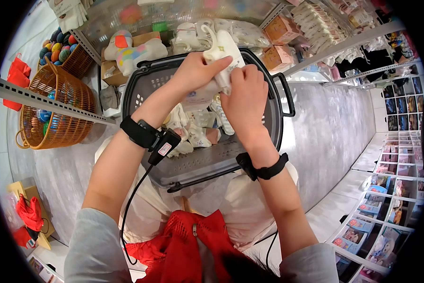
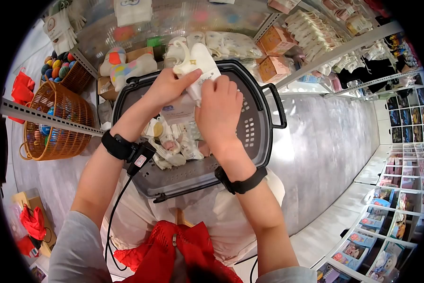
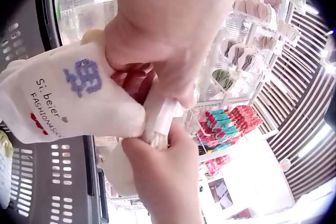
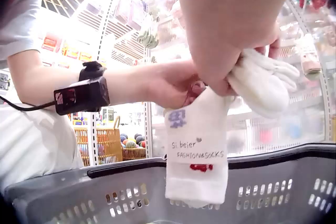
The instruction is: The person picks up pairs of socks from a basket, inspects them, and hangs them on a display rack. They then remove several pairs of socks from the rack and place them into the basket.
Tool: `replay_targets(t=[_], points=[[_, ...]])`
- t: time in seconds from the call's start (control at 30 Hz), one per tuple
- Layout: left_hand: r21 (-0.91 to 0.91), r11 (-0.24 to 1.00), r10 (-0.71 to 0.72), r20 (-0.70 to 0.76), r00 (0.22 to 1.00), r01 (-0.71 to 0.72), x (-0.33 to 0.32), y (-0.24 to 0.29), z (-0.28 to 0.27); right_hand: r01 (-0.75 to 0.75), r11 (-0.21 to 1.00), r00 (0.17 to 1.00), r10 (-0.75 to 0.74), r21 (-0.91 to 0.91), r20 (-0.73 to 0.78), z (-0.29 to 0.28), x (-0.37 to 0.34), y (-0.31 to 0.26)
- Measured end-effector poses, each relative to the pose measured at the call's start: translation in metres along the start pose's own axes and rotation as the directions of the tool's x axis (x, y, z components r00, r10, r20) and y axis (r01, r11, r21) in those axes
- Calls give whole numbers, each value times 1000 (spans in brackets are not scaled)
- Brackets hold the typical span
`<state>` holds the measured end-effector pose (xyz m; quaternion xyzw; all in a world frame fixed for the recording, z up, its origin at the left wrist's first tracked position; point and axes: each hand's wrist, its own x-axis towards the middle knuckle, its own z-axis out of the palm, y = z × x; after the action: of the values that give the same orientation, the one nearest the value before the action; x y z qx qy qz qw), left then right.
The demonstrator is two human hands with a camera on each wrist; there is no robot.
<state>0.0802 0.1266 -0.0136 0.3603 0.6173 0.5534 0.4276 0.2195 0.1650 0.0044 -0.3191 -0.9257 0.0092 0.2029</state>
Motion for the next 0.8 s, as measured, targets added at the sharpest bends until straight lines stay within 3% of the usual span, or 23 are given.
replay_targets(t=[0.07,0.17,0.23,0.3,0.37,0.43,0.47,0.57,0.67,0.8], points=[[-36,998,49,-23,999,-50,1,-6,-4,147,986,988,-142,73,-68,-5,1,1],[-123,992,16,8,1000,-15,5,-1,-17,190,913,961,-98,361,-257,-2,13,20],[-106,993,65,56,996,-59,1,6,-21,82,842,977,39,534,-211,-13,22,31],[-130,987,106,86,991,-94,-4,9,-22,-246,415,956,250,876,151,-10,25,36],[-86,995,62,112,992,-52,-3,7,-24,-441,76,894,130,894,429,-3,28,43],[-50,999,17,134,991,-10,-3,7,-23,-646,-237,752,-31,726,659,-4,27,40],[-47,997,59,131,990,-53,-3,6,-21,-633,-135,769,-2,762,639,-5,25,35],[-30,999,44,80,996,-42,-4,8,-18,-594,-13,803,50,805,593,-5,25,31],[-69,993,-91,35,995,94,9,-5,-21,-466,-72,869,153,882,472,5,26,31],[-26,999,22,32,999,-21,6,6,-22,-314,-124,890,306,941,338,10,30,32]])
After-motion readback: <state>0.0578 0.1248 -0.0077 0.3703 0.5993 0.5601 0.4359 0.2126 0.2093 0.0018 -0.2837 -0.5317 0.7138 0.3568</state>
